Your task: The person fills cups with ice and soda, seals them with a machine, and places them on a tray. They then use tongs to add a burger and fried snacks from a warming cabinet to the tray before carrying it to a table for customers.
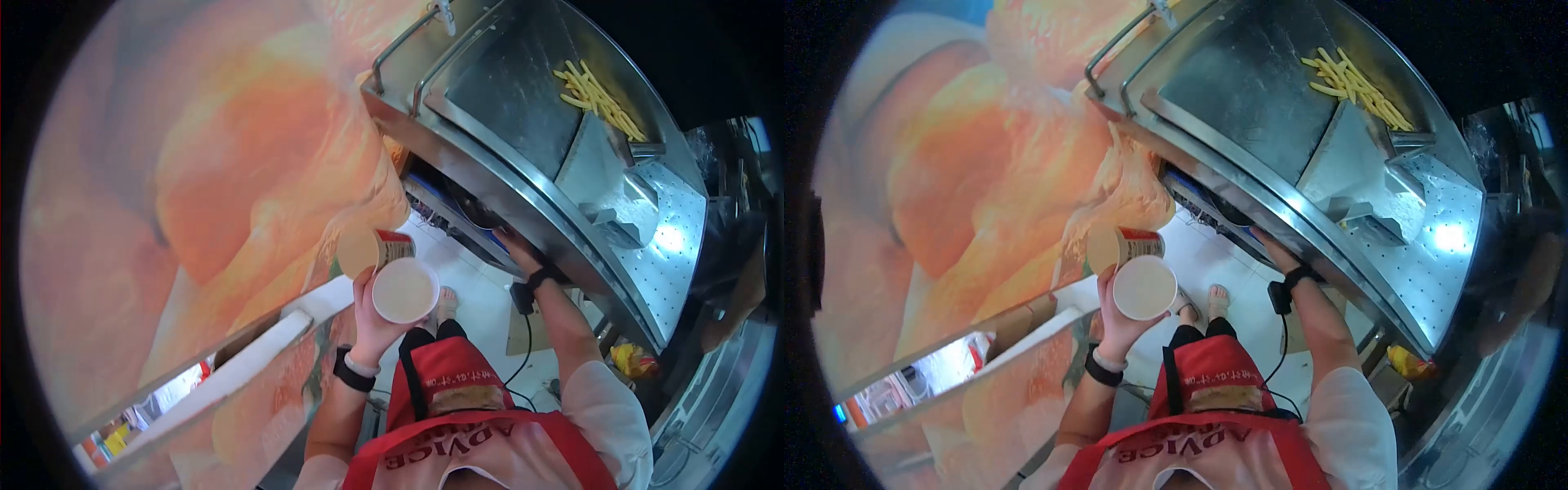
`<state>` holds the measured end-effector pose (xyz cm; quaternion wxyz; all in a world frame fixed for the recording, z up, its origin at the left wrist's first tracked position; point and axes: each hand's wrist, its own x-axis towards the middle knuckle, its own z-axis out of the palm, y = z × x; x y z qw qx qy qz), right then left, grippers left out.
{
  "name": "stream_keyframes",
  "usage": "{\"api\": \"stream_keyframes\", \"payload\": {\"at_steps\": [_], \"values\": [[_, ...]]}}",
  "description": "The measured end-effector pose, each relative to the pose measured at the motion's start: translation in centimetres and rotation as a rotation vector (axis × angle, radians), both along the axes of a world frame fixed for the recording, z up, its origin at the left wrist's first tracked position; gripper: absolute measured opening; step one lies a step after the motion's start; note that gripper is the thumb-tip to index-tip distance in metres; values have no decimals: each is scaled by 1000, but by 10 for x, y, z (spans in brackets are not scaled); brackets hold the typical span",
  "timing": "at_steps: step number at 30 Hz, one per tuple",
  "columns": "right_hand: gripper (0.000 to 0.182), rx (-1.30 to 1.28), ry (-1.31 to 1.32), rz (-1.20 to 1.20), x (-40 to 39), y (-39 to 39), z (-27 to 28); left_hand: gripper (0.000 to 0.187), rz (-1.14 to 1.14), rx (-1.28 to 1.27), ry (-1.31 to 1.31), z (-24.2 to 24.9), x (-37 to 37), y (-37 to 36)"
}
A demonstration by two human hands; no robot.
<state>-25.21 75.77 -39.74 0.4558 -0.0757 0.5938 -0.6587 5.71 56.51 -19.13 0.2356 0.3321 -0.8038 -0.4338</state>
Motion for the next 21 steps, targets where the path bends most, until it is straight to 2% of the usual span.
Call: {"api": "stream_keyframes", "payload": {"at_steps": [2, 3, 4, 6, 7, 9, 13, 15, 17, 21], "values": [[54, 326, 596, 438, 15, 10, 52, 77, 35, -46, 15, -1, -1, 5], [39, 688, 591, 349, 43, -5, 125, 77, 40, -51, 20, -3, -3, 5], [39, 687, 596, 354, 51, 7, 137, 78, 41, -55, 25, -5, -3, 8], [28, 583, 547, 314, 55, 29, 155, 78, 43, -48, 62, -15, -3, 11], [28, 582, 552, 313, 58, 36, 171, 77, 16, -61, 5, -17, -3, 12], [24, 616, 594, 513, 66, 47, 211, 76, -12, -78, -55, -19, -5, 13], [23, 526, 558, 522, 89, 49, 297, 69, 2, -70, -45, -23, -1, 21], [20, 663, 856, 665, 96, 47, 334, 68, -24, -85, -52, -20, 0, 24], [19, 680, 927, 725, 96, 48, 353, 65, -114, -162, -62, -15, 0, 28], [14, 751, 1121, 855, 94, 58, 374, 65, -220, -148, -41, 10, -2, 35]]}}
